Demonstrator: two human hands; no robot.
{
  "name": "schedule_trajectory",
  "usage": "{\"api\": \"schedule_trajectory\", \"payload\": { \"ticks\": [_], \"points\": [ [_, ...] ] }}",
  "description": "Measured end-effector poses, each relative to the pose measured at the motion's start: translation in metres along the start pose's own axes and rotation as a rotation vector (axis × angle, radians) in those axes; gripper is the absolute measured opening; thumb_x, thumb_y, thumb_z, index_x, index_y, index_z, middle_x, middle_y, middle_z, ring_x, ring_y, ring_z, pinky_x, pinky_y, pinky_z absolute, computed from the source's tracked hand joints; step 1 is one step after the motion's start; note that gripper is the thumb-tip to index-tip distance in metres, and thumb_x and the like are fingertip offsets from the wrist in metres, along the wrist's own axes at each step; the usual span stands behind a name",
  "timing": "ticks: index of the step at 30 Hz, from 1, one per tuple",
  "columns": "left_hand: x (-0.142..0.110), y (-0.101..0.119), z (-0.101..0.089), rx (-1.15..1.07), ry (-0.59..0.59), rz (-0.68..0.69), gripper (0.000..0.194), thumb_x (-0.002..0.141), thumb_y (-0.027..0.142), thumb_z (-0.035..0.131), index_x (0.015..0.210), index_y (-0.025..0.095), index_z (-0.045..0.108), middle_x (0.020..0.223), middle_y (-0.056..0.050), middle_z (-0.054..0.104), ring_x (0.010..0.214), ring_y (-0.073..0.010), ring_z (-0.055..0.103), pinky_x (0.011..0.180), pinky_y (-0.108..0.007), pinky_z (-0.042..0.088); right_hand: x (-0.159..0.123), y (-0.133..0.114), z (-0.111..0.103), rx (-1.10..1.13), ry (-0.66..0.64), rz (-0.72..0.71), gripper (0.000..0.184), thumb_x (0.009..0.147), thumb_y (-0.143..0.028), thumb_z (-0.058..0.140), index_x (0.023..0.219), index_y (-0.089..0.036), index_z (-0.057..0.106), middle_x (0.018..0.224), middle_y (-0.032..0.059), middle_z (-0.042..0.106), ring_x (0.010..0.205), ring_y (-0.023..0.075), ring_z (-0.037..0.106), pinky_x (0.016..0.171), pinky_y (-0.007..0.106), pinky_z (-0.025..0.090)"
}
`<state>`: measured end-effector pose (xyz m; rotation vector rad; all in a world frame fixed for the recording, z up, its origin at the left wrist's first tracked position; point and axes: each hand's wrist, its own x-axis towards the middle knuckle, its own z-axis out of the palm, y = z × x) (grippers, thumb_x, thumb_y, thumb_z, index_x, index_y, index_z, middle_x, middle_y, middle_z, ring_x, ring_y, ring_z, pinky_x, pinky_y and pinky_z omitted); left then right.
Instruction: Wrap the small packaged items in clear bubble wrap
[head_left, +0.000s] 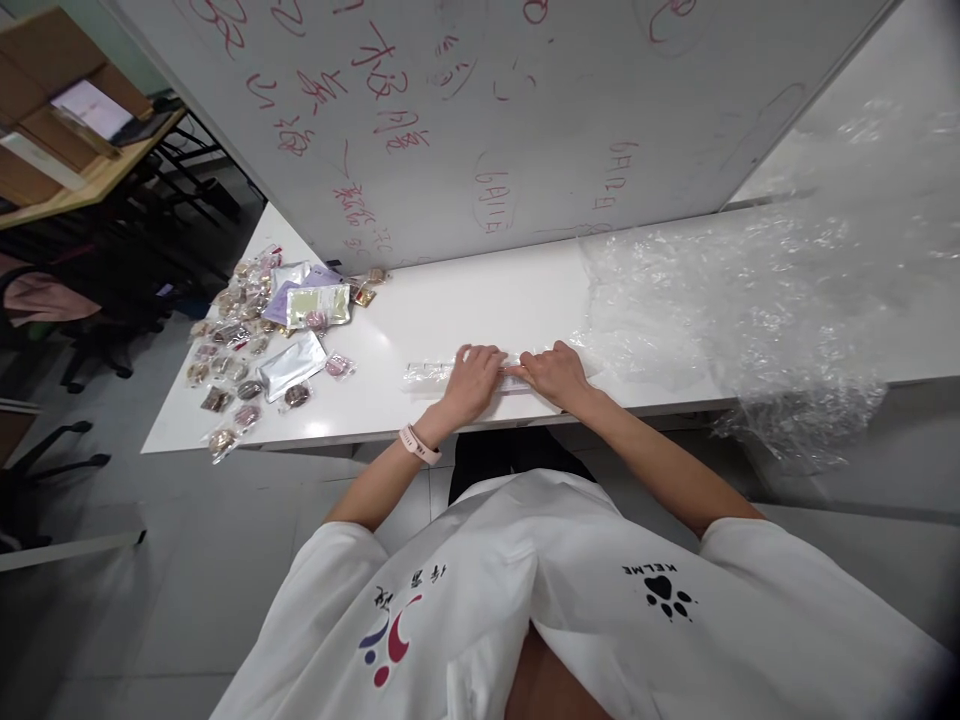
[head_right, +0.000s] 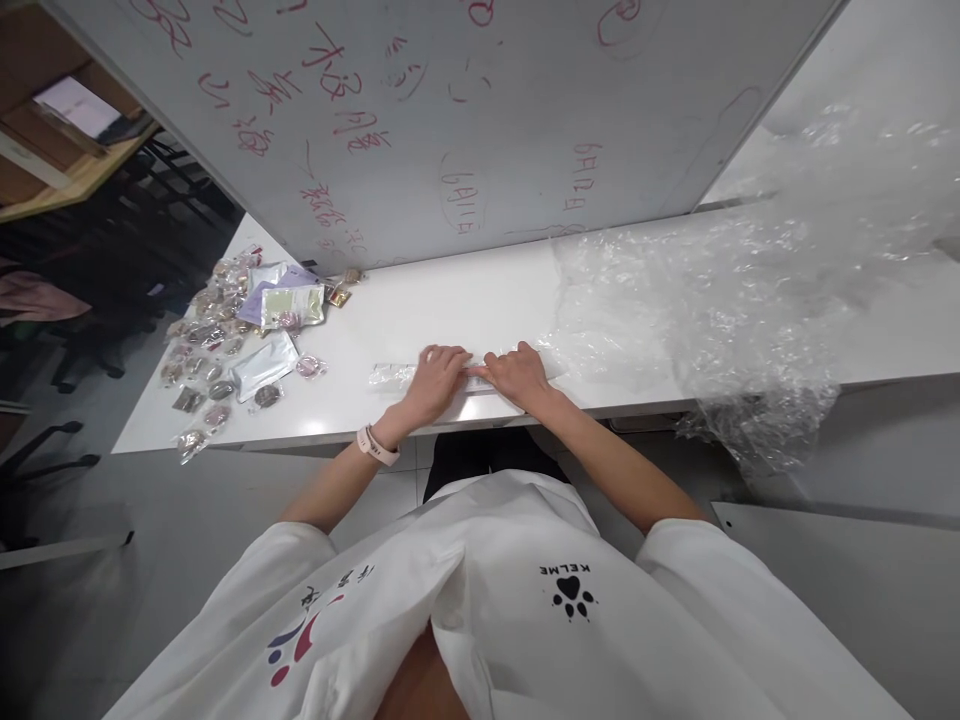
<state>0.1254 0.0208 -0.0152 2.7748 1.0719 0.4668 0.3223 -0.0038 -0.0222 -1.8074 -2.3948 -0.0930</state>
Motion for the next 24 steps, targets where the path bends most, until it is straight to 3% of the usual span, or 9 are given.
{"api": "schedule_trajectory", "payload": {
  "ticks": [3, 6, 10, 13, 17, 19, 21, 24],
  "points": [
    [-0.010, 0.011, 0.015, -0.072, 0.022, 0.047, 0.039, 0.100, 0.027, 0.045, 0.137, 0.015, 0.045, 0.134, -0.017, 0.058, 0.128, -0.0285, 0.052, 0.113, -0.052, 0.034, 0.000, 0.015, -0.013, 0.015, -0.086, -0.071, 0.053, 0.096, -0.061, 0.049, 0.093, -0.015, 0.073, 0.068, 0.0108, 0.072, 0.063, 0.0211, 0.061, 0.075, 0.034, 0.032],
    [-0.014, 0.014, 0.021, -0.082, 0.022, 0.002, 0.040, 0.101, 0.030, 0.044, 0.139, 0.015, 0.044, 0.136, -0.018, 0.057, 0.131, -0.0286, 0.051, 0.116, -0.052, 0.032, -0.004, 0.047, -0.027, 0.085, -0.195, -0.171, 0.053, 0.088, -0.068, 0.058, 0.080, -0.017, 0.071, 0.066, 0.0084, 0.068, 0.065, 0.0212, 0.059, 0.075, 0.034, 0.032],
    [-0.013, 0.012, 0.021, -0.088, 0.008, -0.006, 0.038, 0.101, 0.029, 0.044, 0.138, 0.017, 0.045, 0.137, -0.016, 0.057, 0.133, -0.0284, 0.051, 0.117, -0.052, 0.031, -0.015, 0.085, -0.033, 0.304, -0.213, -0.211, 0.061, 0.091, -0.073, 0.046, 0.068, -0.020, 0.067, 0.066, 0.0059, 0.065, 0.071, 0.0206, 0.057, 0.075, 0.034, 0.033],
    [-0.012, 0.011, 0.021, -0.086, 0.021, -0.002, 0.038, 0.101, 0.030, 0.045, 0.137, 0.015, 0.045, 0.136, -0.018, 0.057, 0.132, -0.0283, 0.051, 0.117, -0.052, 0.031, -0.028, 0.097, -0.029, 0.341, -0.156, -0.032, 0.071, 0.088, -0.081, 0.038, 0.056, -0.019, 0.055, 0.052, 0.0015, 0.051, 0.060, 0.0162, 0.047, 0.069, 0.031, 0.031],
    [-0.012, 0.013, 0.021, -0.048, 0.023, -0.013, 0.036, 0.102, 0.031, 0.044, 0.134, 0.014, 0.047, 0.136, -0.018, 0.057, 0.131, -0.0273, 0.051, 0.115, -0.051, 0.034, -0.049, 0.112, -0.032, 0.178, -0.130, 0.255, 0.076, 0.088, -0.082, 0.035, 0.045, -0.019, 0.037, 0.041, -0.0020, 0.030, 0.048, 0.0109, 0.030, 0.066, 0.030, 0.029],
    [-0.012, 0.014, 0.021, -0.025, 0.010, -0.027, 0.036, 0.102, 0.032, 0.042, 0.134, 0.015, 0.048, 0.138, -0.018, 0.056, 0.133, -0.0271, 0.051, 0.115, -0.050, 0.035, -0.057, 0.117, -0.042, 0.047, -0.029, 0.323, 0.073, 0.094, -0.074, 0.033, 0.047, -0.019, 0.043, 0.043, -0.0005, 0.036, 0.050, 0.0122, 0.033, 0.071, 0.033, 0.031],
    [-0.011, 0.016, 0.022, -0.005, -0.007, -0.048, 0.037, 0.103, 0.033, 0.040, 0.135, 0.016, 0.048, 0.143, -0.017, 0.054, 0.137, -0.0276, 0.048, 0.116, -0.050, 0.034, -0.061, 0.108, -0.052, -0.052, 0.163, 0.370, 0.066, 0.099, -0.064, 0.035, 0.056, -0.017, 0.056, 0.052, 0.0041, 0.051, 0.057, 0.0164, 0.044, 0.075, 0.036, 0.034],
    [-0.009, 0.019, 0.024, 0.024, -0.030, -0.085, 0.043, 0.104, 0.036, 0.033, 0.141, 0.017, 0.046, 0.151, -0.015, 0.049, 0.144, -0.0283, 0.040, 0.119, -0.051, 0.030, -0.057, 0.059, -0.051, 0.048, 0.382, 0.260, 0.053, 0.104, -0.047, 0.035, 0.082, -0.015, 0.070, 0.077, 0.0110, 0.069, 0.076, 0.0223, 0.059, 0.080, 0.038, 0.040]
  ]
}}
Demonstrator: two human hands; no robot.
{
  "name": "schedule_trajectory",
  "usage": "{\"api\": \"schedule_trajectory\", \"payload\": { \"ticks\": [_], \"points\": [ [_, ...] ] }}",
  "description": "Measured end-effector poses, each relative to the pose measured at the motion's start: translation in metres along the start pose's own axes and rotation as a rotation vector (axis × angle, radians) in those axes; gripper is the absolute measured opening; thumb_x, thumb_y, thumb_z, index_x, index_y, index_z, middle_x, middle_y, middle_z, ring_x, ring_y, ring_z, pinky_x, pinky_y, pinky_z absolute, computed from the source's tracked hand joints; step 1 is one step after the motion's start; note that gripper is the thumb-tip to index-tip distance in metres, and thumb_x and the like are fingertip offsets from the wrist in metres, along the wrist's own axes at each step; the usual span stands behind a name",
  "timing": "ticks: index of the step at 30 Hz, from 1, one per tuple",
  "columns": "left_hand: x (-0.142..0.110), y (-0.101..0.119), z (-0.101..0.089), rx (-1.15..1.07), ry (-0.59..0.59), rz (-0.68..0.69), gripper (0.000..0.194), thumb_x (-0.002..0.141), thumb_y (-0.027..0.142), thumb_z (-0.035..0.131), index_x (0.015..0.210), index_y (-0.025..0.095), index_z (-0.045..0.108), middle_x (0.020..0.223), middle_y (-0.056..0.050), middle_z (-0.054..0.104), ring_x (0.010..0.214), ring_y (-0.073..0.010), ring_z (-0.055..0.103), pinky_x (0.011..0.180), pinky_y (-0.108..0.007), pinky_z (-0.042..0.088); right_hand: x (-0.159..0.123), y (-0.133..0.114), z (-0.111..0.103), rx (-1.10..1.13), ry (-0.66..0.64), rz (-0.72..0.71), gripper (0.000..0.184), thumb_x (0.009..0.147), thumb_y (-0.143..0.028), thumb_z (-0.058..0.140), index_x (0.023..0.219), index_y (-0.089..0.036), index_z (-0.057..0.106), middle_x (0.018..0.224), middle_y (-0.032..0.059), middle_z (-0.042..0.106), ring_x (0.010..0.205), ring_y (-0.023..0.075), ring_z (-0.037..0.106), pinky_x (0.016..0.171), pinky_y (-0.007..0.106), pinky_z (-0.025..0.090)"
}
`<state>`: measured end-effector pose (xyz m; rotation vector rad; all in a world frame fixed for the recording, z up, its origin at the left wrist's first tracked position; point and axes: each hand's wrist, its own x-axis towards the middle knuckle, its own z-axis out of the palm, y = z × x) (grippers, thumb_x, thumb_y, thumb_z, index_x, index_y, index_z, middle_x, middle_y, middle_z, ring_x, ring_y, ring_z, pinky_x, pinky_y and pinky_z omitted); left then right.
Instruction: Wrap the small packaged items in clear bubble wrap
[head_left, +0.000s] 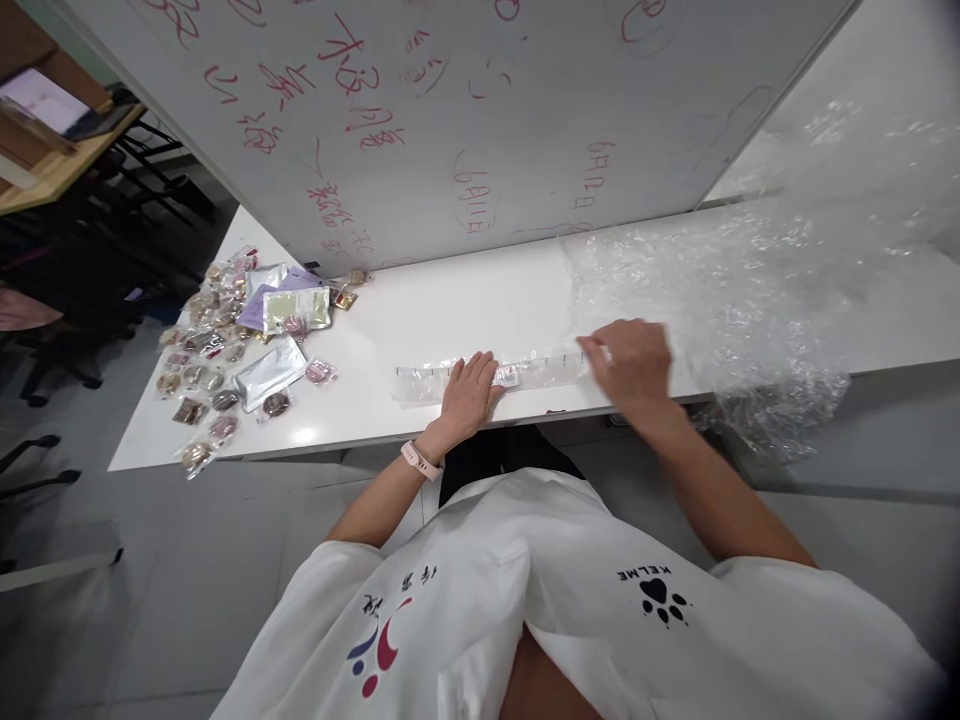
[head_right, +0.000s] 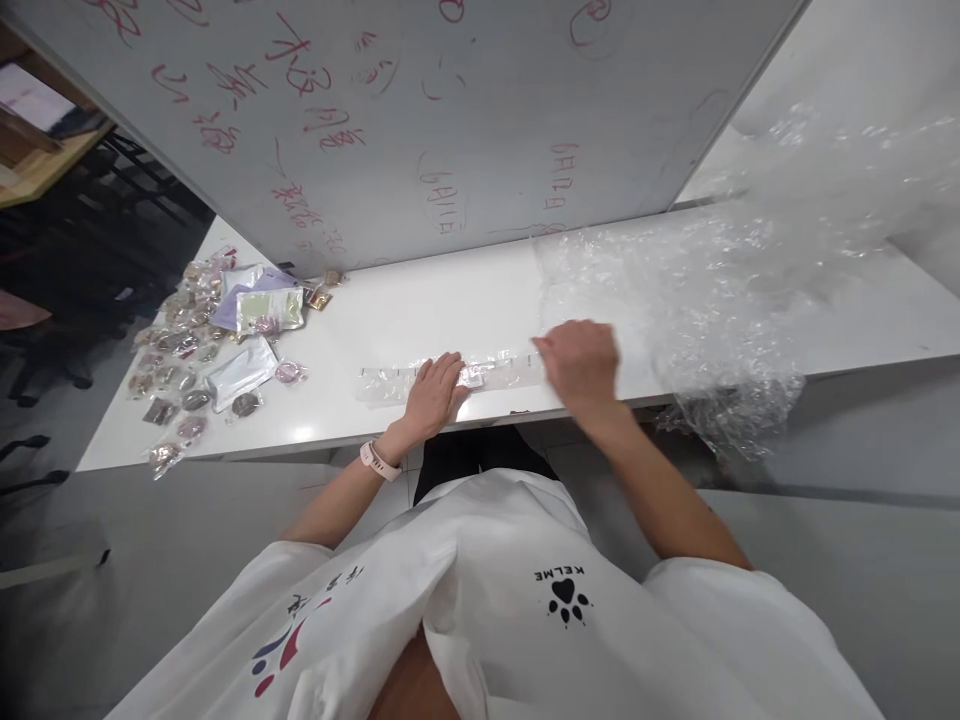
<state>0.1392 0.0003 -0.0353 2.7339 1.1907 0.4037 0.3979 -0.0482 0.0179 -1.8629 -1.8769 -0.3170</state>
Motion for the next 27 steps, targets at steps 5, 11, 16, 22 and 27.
{"api": "schedule_trajectory", "payload": {
  "ticks": [5, 11, 16, 22, 27],
  "points": [
    [-0.006, -0.007, -0.002, 0.054, -0.075, 0.034, 0.058, 0.104, 0.039, 0.027, 0.157, 0.014, 0.027, 0.163, -0.015, 0.030, 0.153, -0.0272, 0.025, 0.123, -0.052, 0.021, -0.031, -0.095, 0.051, 0.356, -0.166, -0.298, 0.049, 0.106, -0.031, 0.029, 0.146, -0.010, 0.048, 0.151, 0.0142, 0.049, 0.139, 0.0220, 0.046, 0.110, 0.039, 0.039],
    [-0.055, -0.064, -0.032, 0.054, -0.159, -0.185, 0.070, 0.102, 0.054, 0.031, 0.161, 0.019, 0.017, 0.166, -0.010, 0.021, 0.155, -0.0263, 0.015, 0.126, -0.054, 0.007, -0.044, -0.097, 0.070, 0.343, -0.286, -0.316, 0.053, 0.106, -0.028, 0.030, 0.157, -0.015, 0.033, 0.161, 0.0096, 0.033, 0.151, 0.0225, 0.028, 0.122, 0.046, 0.027],
    [-0.084, -0.076, -0.060, -0.298, 0.007, -0.533, 0.065, 0.095, 0.048, 0.056, 0.152, 0.023, 0.039, 0.163, -0.013, 0.031, 0.154, -0.0300, 0.018, 0.124, -0.058, 0.002, -0.041, -0.090, 0.066, 0.346, -0.293, -0.342, 0.052, 0.106, -0.027, 0.031, 0.157, -0.016, 0.035, 0.160, 0.0089, 0.035, 0.150, 0.0220, 0.031, 0.120, 0.044, 0.031],
    [-0.078, 0.012, -0.074, -1.371, 0.788, -1.188, 0.036, 0.089, 0.018, 0.066, 0.124, 0.019, 0.061, 0.146, -0.012, 0.053, 0.137, -0.0222, 0.051, 0.118, -0.036, 0.040, -0.043, -0.091, 0.077, 0.373, -0.207, -0.312, 0.050, 0.103, -0.013, 0.031, 0.150, -0.018, 0.046, 0.154, 0.0067, 0.046, 0.145, 0.0211, 0.039, 0.112, 0.041, 0.040],
    [-0.078, 0.045, -0.083, -1.960, 0.766, -1.389, 0.015, 0.092, 0.010, 0.054, 0.104, 0.008, 0.064, 0.120, -0.019, 0.065, 0.116, -0.0237, 0.066, 0.099, -0.034, 0.058, -0.045, -0.091, 0.080, 0.372, -0.196, -0.305, 0.055, 0.099, -0.007, 0.033, 0.151, -0.021, 0.045, 0.154, 0.0054, 0.046, 0.145, 0.0206, 0.039, 0.110, 0.040, 0.041]
  ]
}}
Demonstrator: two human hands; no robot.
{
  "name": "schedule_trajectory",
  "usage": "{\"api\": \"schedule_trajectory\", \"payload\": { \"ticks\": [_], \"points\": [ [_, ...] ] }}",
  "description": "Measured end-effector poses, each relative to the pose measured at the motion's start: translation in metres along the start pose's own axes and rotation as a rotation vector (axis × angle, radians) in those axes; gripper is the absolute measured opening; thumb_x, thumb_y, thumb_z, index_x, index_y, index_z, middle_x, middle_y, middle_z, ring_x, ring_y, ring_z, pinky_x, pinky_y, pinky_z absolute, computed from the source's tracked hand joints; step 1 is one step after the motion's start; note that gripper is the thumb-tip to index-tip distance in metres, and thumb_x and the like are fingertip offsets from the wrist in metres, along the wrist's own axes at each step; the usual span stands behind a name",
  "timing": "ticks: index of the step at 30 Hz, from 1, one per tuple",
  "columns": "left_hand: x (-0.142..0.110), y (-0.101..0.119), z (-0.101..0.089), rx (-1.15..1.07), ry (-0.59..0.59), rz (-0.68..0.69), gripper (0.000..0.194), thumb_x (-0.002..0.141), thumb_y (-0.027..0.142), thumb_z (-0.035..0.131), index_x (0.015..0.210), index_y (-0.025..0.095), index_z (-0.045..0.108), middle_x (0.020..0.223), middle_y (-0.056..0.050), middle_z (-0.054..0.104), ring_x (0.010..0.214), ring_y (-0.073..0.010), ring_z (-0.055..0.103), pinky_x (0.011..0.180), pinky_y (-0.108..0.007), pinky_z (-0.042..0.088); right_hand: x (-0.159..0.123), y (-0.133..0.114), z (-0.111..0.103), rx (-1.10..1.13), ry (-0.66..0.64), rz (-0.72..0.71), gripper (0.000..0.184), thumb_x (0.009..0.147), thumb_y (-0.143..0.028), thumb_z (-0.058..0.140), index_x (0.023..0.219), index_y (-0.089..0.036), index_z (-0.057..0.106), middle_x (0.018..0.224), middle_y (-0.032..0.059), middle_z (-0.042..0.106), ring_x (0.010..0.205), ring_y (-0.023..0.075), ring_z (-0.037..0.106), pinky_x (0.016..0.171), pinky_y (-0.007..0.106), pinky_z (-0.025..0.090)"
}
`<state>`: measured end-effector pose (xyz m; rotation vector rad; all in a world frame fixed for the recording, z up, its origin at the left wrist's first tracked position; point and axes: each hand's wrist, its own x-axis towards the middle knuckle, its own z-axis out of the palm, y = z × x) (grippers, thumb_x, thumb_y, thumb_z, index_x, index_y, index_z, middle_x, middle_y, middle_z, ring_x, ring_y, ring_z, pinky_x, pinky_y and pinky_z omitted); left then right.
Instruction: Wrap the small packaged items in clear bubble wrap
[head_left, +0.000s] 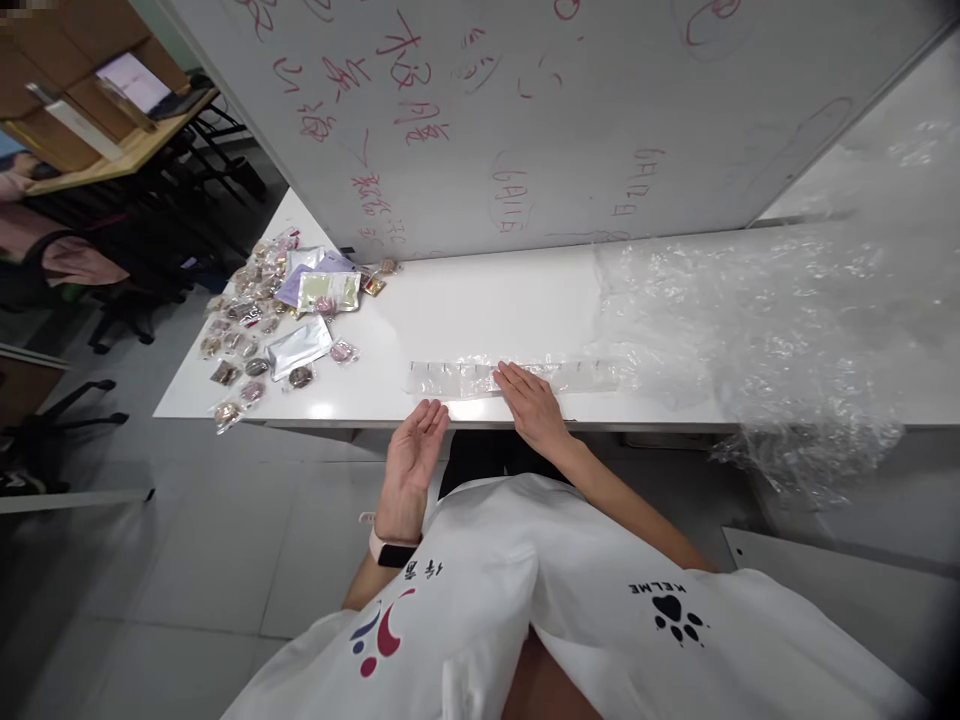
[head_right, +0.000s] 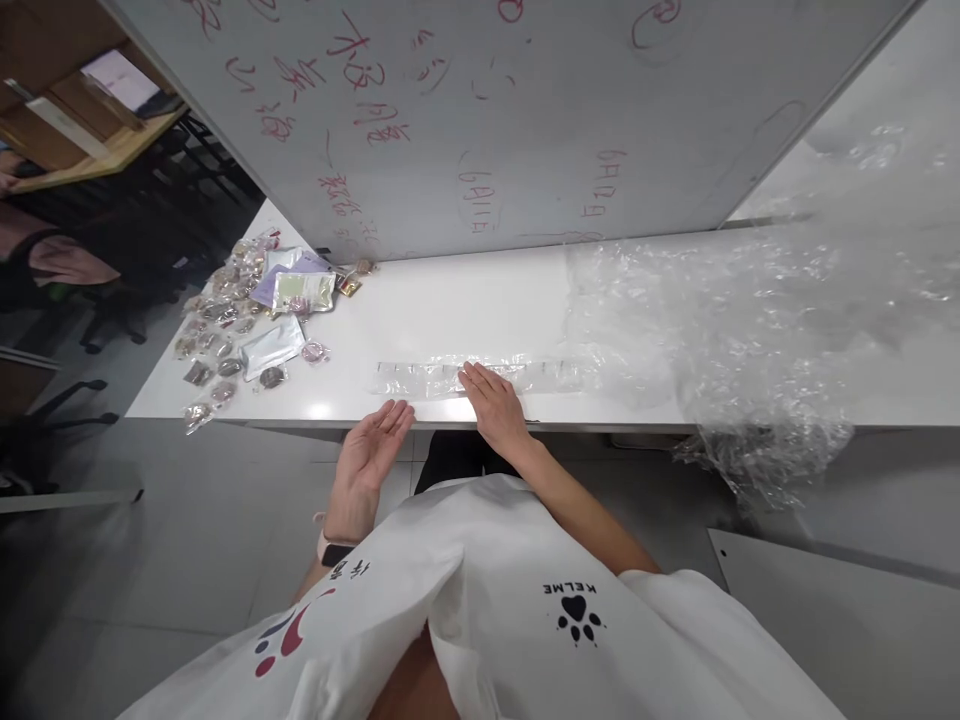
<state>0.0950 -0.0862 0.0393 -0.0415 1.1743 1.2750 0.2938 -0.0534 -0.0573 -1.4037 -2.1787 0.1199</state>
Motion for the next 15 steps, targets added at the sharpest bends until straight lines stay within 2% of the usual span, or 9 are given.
{"api": "schedule_trajectory", "payload": {
  "ticks": [4, 7, 9, 12, 15],
  "points": [
    [0.016, 0.002, 0.015, -0.021, -0.056, -0.138, 0.010, 0.090, 0.006, 0.055, 0.095, 0.010, 0.063, 0.104, -0.015, 0.069, 0.101, -0.0224, 0.070, 0.088, -0.034, 0.062, 0.000, -0.001, -0.001, -0.008, 0.018, -0.007, 0.054, 0.099, -0.006, 0.033, 0.148, -0.019, 0.049, 0.153, 0.0052, 0.048, 0.144, 0.0208, 0.041, 0.109, 0.040, 0.041],
    [0.040, -0.006, 0.034, 0.019, -0.103, -0.099, 0.008, 0.090, 0.007, 0.058, 0.084, 0.012, 0.062, 0.084, -0.009, 0.068, 0.085, -0.0160, 0.070, 0.083, -0.028, 0.059, 0.001, 0.000, -0.002, -0.007, 0.009, -0.004, 0.057, 0.097, -0.003, 0.033, 0.149, -0.020, 0.048, 0.153, 0.0052, 0.048, 0.144, 0.0210, 0.040, 0.108, 0.040, 0.041],
    [0.052, -0.020, 0.044, 0.069, -0.108, 0.040, 0.009, 0.092, 0.014, 0.061, 0.083, 0.012, 0.063, 0.080, -0.005, 0.067, 0.077, -0.0124, 0.067, 0.078, -0.024, 0.056, 0.001, 0.001, -0.003, -0.002, -0.011, -0.001, 0.059, 0.095, -0.002, 0.033, 0.150, -0.022, 0.047, 0.153, 0.0051, 0.047, 0.144, 0.0209, 0.040, 0.107, 0.040, 0.042],
    [0.060, -0.054, 0.052, 0.242, -0.094, 0.382, 0.024, 0.094, 0.036, 0.061, 0.086, 0.013, 0.066, 0.083, -0.004, 0.069, 0.078, -0.0124, 0.066, 0.075, -0.024, 0.052, 0.002, 0.002, -0.005, 0.019, -0.027, -0.009, 0.060, 0.094, -0.001, 0.032, 0.148, -0.021, 0.049, 0.153, 0.0057, 0.048, 0.144, 0.0204, 0.041, 0.107, 0.039, 0.043],
    [0.058, -0.087, 0.056, 0.654, -0.151, 0.654, 0.042, 0.100, 0.050, 0.045, 0.104, 0.016, 0.068, 0.100, -0.008, 0.072, 0.097, -0.0191, 0.068, 0.085, -0.032, 0.054, 0.003, 0.002, -0.005, 0.059, -0.005, -0.010, 0.052, 0.096, -0.006, 0.034, 0.142, -0.017, 0.056, 0.147, 0.0083, 0.054, 0.141, 0.0223, 0.044, 0.108, 0.041, 0.043]
  ]
}}
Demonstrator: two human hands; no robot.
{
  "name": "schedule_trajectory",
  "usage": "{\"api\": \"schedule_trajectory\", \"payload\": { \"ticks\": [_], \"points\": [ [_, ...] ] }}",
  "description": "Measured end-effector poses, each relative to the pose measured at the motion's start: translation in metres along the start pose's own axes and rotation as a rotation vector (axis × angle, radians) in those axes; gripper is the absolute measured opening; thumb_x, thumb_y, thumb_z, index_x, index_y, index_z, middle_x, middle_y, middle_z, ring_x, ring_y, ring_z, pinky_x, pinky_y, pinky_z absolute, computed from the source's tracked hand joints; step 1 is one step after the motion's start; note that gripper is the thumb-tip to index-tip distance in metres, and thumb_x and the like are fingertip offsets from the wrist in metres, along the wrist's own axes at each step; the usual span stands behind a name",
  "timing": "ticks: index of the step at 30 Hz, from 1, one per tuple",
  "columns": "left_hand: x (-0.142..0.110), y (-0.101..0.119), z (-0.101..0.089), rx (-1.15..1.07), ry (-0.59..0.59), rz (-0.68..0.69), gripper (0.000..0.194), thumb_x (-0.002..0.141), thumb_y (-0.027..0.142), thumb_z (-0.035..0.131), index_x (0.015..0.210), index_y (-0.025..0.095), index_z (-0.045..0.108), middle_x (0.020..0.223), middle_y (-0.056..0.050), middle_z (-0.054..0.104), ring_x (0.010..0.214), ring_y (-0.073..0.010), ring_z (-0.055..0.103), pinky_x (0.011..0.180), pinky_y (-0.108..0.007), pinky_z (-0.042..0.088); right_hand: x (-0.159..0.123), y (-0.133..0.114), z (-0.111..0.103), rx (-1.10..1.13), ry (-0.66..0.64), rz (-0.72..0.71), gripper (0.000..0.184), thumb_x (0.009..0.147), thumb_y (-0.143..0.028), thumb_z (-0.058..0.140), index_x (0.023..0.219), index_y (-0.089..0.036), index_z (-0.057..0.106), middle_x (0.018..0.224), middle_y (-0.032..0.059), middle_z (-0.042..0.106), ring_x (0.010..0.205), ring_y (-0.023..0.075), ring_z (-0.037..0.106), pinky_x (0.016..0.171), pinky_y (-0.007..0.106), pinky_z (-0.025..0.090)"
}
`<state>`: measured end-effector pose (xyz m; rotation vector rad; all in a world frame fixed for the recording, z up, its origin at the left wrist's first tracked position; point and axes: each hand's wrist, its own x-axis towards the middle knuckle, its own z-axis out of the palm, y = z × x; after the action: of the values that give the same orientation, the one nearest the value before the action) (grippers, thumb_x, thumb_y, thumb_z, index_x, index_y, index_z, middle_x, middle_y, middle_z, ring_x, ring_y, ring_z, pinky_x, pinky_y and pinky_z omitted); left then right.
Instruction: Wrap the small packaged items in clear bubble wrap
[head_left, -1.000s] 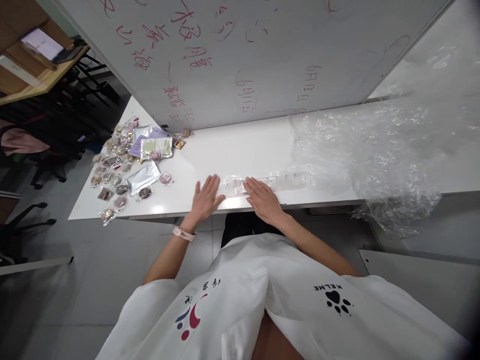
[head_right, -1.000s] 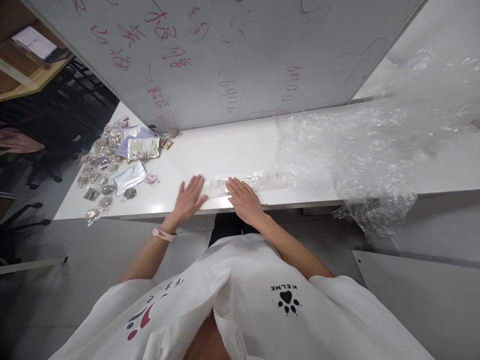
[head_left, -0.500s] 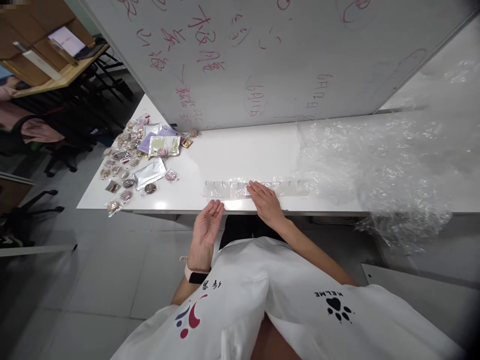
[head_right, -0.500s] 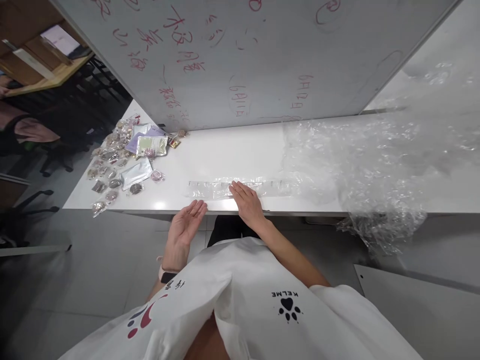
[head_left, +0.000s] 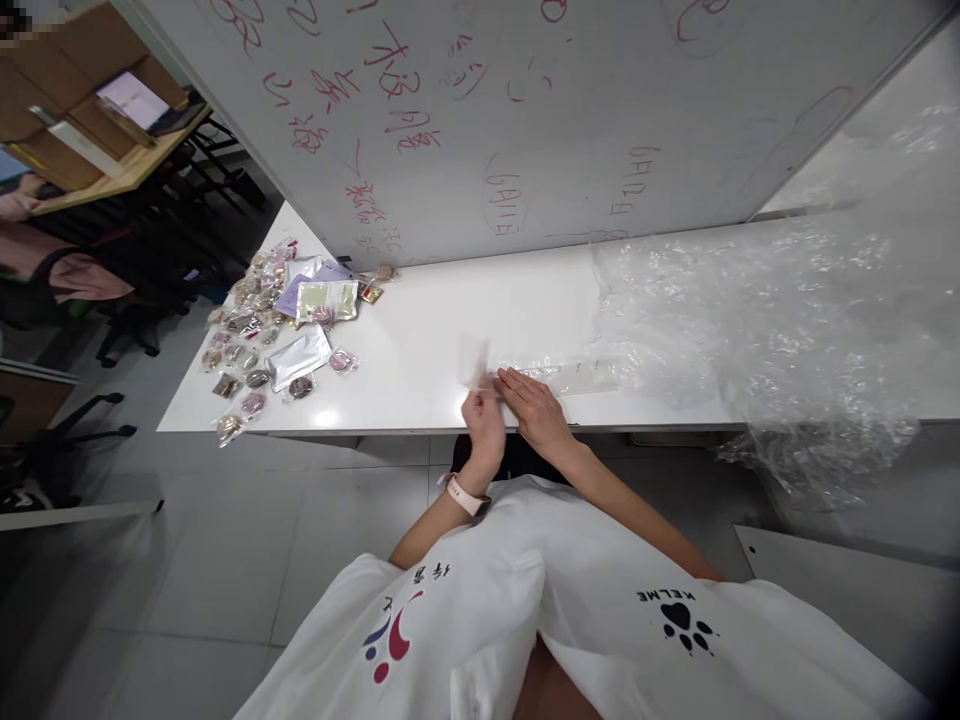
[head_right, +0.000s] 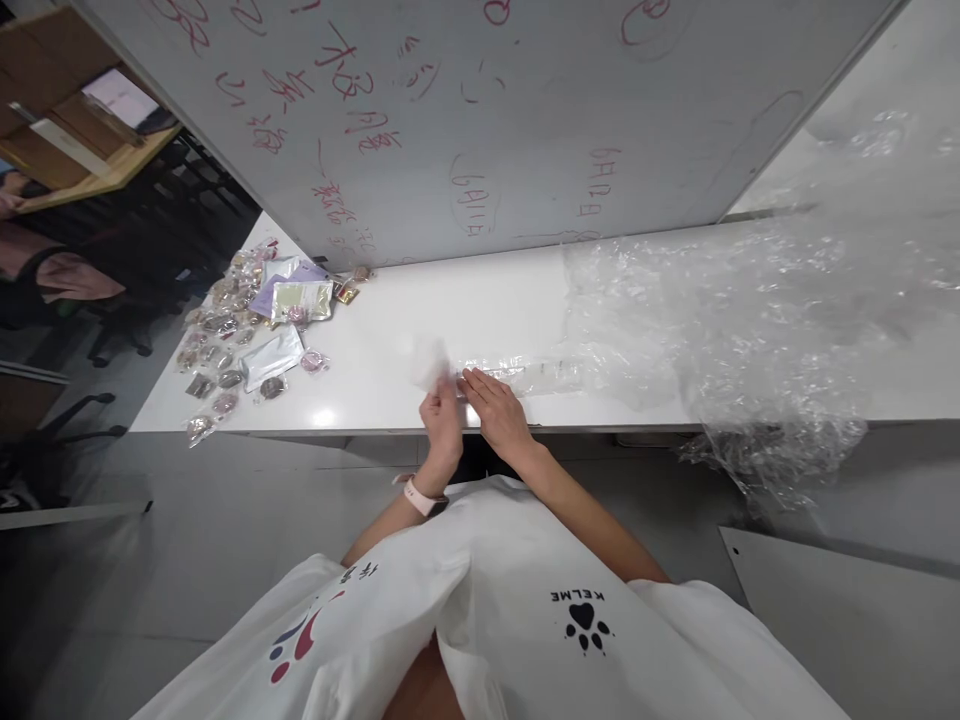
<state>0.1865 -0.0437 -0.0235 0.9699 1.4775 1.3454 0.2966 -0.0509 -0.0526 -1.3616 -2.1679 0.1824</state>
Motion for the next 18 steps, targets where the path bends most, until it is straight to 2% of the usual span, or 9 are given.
{"api": "schedule_trajectory", "payload": {
  "ticks": [2, 4, 6, 9, 11, 15, 18],
  "points": [
    [-0.005, -0.006, 0.008, 0.337, -0.166, 0.201, 0.048, 0.105, 0.047, 0.030, 0.130, 0.018, 0.059, 0.130, -0.012, 0.066, 0.126, -0.0228, 0.059, 0.104, -0.040, 0.049, 0.000, 0.001, 0.002, 0.031, 0.021, 0.024, 0.044, 0.100, -0.015, 0.036, 0.135, -0.016, 0.062, 0.135, 0.0116, 0.064, 0.133, 0.0256, 0.052, 0.106, 0.043, 0.046],
    [-0.004, -0.009, 0.010, 0.619, -0.313, 0.407, 0.054, 0.106, 0.041, 0.021, 0.152, 0.018, 0.038, 0.155, -0.012, 0.044, 0.149, -0.0225, 0.034, 0.121, -0.046, 0.032, 0.001, 0.003, 0.006, 0.059, 0.035, 0.060, 0.042, 0.103, -0.023, 0.034, 0.123, -0.016, 0.070, 0.111, 0.0138, 0.073, 0.112, 0.0278, 0.063, 0.097, 0.045, 0.051],
    [0.000, -0.011, 0.007, 0.792, -0.399, 0.539, 0.058, 0.106, 0.040, 0.020, 0.158, 0.015, 0.023, 0.164, -0.013, 0.027, 0.155, -0.0224, 0.014, 0.127, -0.049, 0.019, 0.000, 0.006, 0.010, 0.077, 0.039, 0.088, 0.046, 0.103, -0.025, 0.031, 0.104, -0.015, 0.076, 0.088, 0.0138, 0.073, 0.087, 0.0271, 0.066, 0.083, 0.044, 0.054],
    [0.005, -0.013, 0.000, 0.905, -0.470, 0.630, 0.059, 0.106, 0.040, 0.019, 0.160, 0.016, 0.019, 0.167, -0.012, 0.018, 0.156, -0.0222, 0.007, 0.127, -0.049, 0.017, -0.008, 0.007, 0.010, 0.089, 0.040, 0.094, 0.050, 0.103, -0.026, 0.031, 0.083, -0.016, 0.075, 0.073, 0.0128, 0.069, 0.072, 0.0247, 0.061, 0.071, 0.041, 0.053],
    [0.006, -0.015, -0.003, 0.965, -0.490, 0.669, 0.058, 0.106, 0.039, 0.019, 0.160, 0.019, 0.018, 0.167, -0.009, 0.018, 0.156, -0.0218, 0.008, 0.127, -0.048, 0.017, -0.020, 0.004, 0.003, 0.094, 0.089, 0.106, 0.047, 0.102, -0.024, 0.032, 0.083, -0.017, 0.074, 0.080, 0.0122, 0.071, 0.080, 0.0240, 0.063, 0.078, 0.040, 0.053],
    [0.004, -0.019, -0.002, 1.078, -0.483, 0.762, 0.058, 0.105, 0.037, 0.028, 0.160, 0.019, 0.021, 0.165, -0.009, 0.024, 0.156, -0.0259, 0.010, 0.126, -0.052, 0.019, -0.061, -0.003, -0.021, -0.056, 0.321, 0.281, 0.032, 0.101, -0.022, 0.042, 0.109, -0.021, 0.073, 0.109, 0.0110, 0.072, 0.110, 0.0279, 0.060, 0.101, 0.050, 0.040],
    [0.003, -0.020, 0.000, 1.096, -0.467, 0.814, 0.056, 0.105, 0.034, 0.030, 0.158, 0.018, 0.026, 0.164, -0.009, 0.030, 0.155, -0.0281, 0.014, 0.125, -0.054, 0.019, -0.081, -0.002, -0.035, -0.199, 0.335, 0.398, 0.035, 0.100, -0.027, 0.046, 0.129, -0.022, 0.065, 0.122, 0.0140, 0.067, 0.117, 0.0335, 0.055, 0.104, 0.057, 0.034]
  ]
}}
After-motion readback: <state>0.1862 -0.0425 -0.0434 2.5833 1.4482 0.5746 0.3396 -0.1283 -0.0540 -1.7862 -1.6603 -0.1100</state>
